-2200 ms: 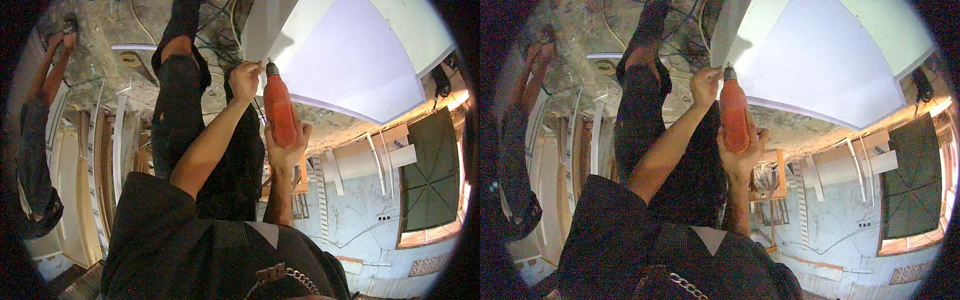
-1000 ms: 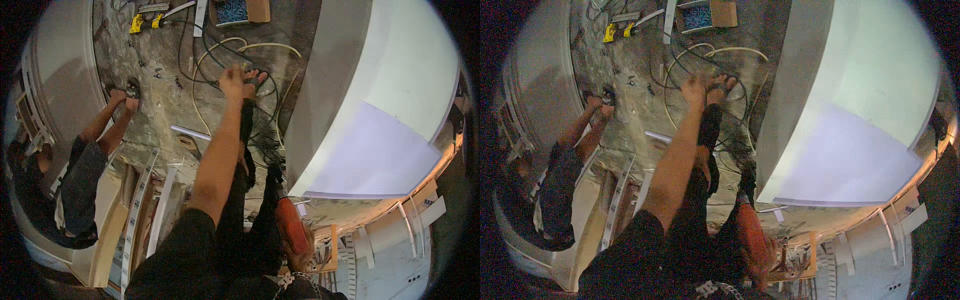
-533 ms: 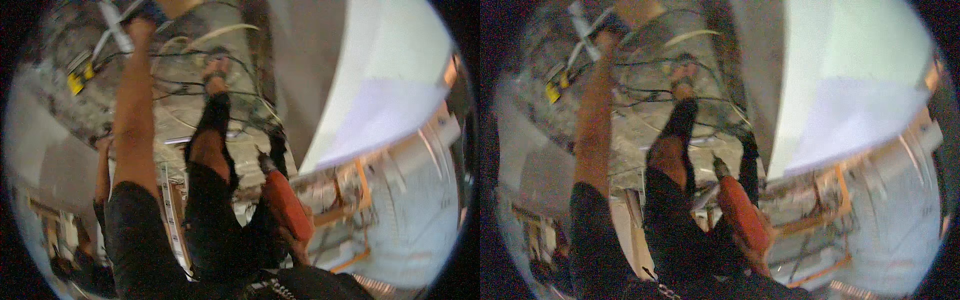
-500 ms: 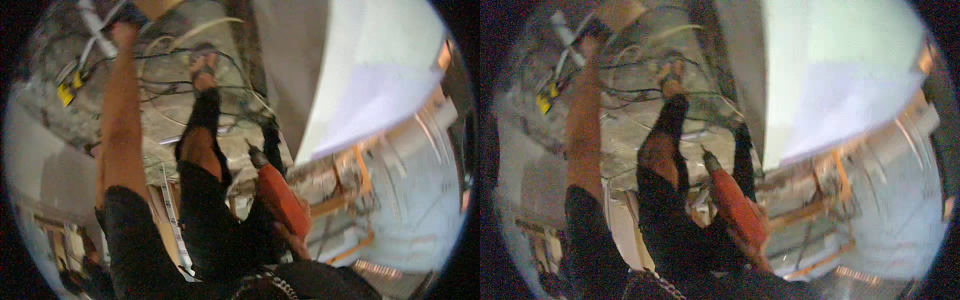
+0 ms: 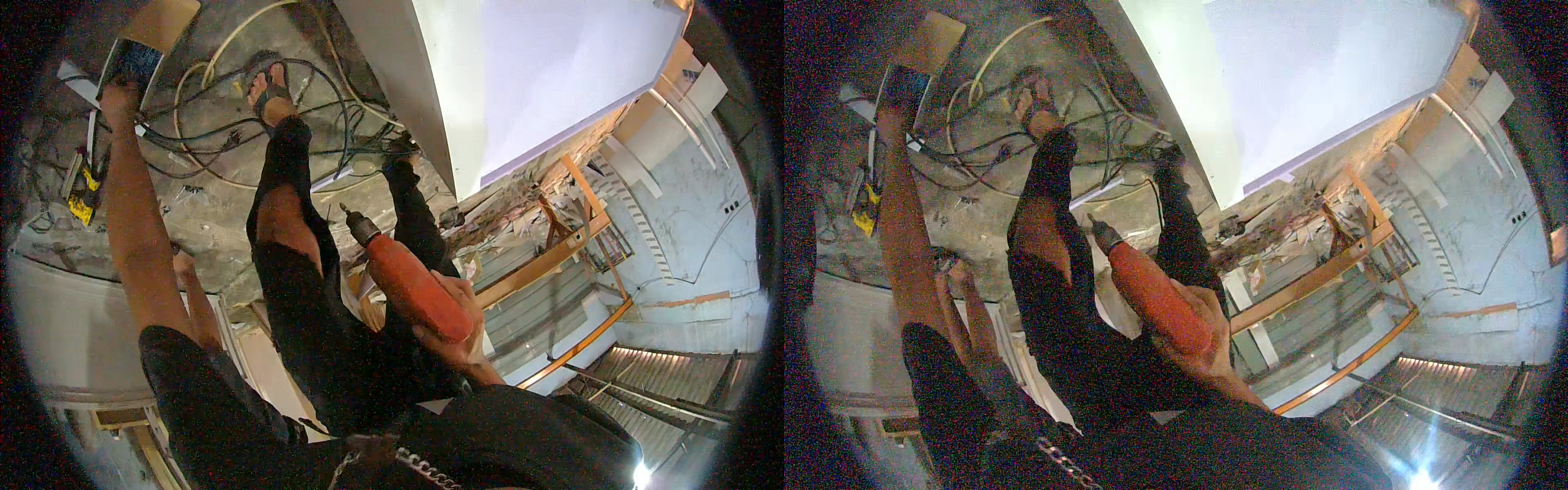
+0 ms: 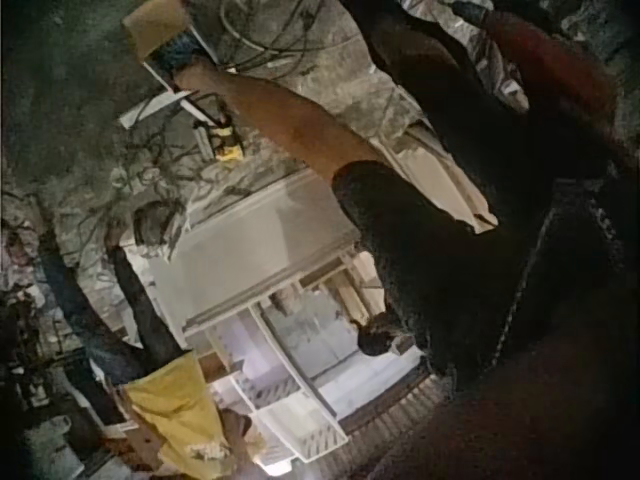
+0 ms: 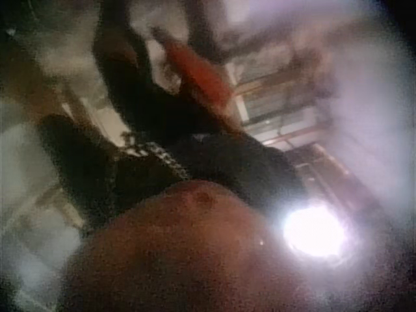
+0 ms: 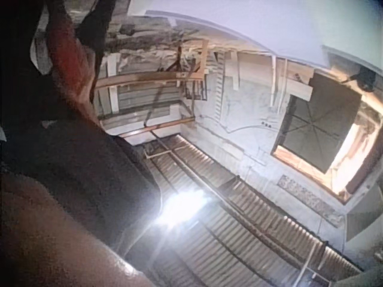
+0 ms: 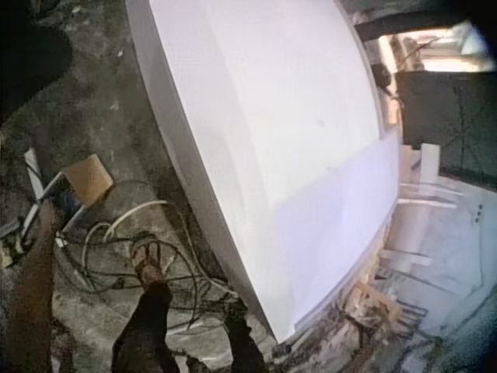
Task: The person uses an electric drill to secure screws into a white wooden cabinet frame on the floor while being assisted by others.
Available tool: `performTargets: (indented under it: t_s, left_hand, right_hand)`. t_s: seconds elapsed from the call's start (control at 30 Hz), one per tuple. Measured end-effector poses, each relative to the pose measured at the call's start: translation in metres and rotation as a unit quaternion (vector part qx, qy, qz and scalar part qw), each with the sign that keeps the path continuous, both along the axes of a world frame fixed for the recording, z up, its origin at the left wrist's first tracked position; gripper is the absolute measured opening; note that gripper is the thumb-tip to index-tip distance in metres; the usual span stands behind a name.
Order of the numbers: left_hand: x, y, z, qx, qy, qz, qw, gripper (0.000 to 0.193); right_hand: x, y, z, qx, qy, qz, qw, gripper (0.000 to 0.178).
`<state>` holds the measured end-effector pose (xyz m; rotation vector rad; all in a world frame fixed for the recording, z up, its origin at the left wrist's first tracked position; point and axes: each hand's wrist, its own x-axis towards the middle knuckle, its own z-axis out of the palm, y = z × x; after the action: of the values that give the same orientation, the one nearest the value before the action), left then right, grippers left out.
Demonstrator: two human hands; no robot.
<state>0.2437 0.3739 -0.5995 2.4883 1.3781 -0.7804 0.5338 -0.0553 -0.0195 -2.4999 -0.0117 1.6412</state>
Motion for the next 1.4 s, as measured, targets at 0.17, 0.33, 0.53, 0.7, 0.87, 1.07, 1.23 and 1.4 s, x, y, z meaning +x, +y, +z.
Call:
performTargets:
  t_s: [0.17, 0.33, 0.53, 0.7, 0.87, 1.07, 1.23, 1.4]
  left_hand:
    - [-0.013, -0.053, 0.055, 0.049, -0.111, 0.055, 0.991, 0.045]
    - [0.023, -0.139, 0.159, -0.041, -0.237, 0.177, 0.954, 0.044]
    - [0.057, -0.211, 0.283, -0.269, -0.397, 0.464, 0.745, 0.028]
    - [0.101, -0.264, 0.371, -0.289, -0.419, 0.439, 0.741, 0.024]
    - [0.152, -0.304, 0.419, -0.324, -0.429, 0.434, 0.723, 0.023]
    - [0.21, -0.363, 0.444, -0.359, -0.43, 0.534, 0.633, 0.019]
    - [0.246, -0.419, 0.457, -0.383, -0.483, 0.636, 0.464, 0.019]
    - [0.279, -0.448, 0.486, -0.472, -0.521, 0.669, 0.242, 0.023]
  right_hand:
    - [-0.004, -0.009, 0.032, 0.004, -0.005, 0.04, 0.999, 0.083]
    - [0.001, -0.01, 0.064, 0.052, -0.044, 0.066, 0.995, 0.085]
    - [0.01, -0.01, 0.09, 0.127, -0.058, 0.077, 0.987, 0.085]
    - [0.019, -0.021, 0.105, 0.14, -0.056, 0.025, 0.988, 0.084]
    - [0.029, -0.057, 0.101, 0.166, -0.04, -0.117, 0.978, 0.079]
    - [0.048, -0.106, 0.086, 0.228, -0.016, -0.116, 0.967, 0.074]
    - [0.059, -0.134, 0.081, 0.236, 0.009, -0.229, 0.944, 0.074]
    - [0.067, -0.169, 0.081, 0.271, -0.012, -0.232, 0.934, 0.078]
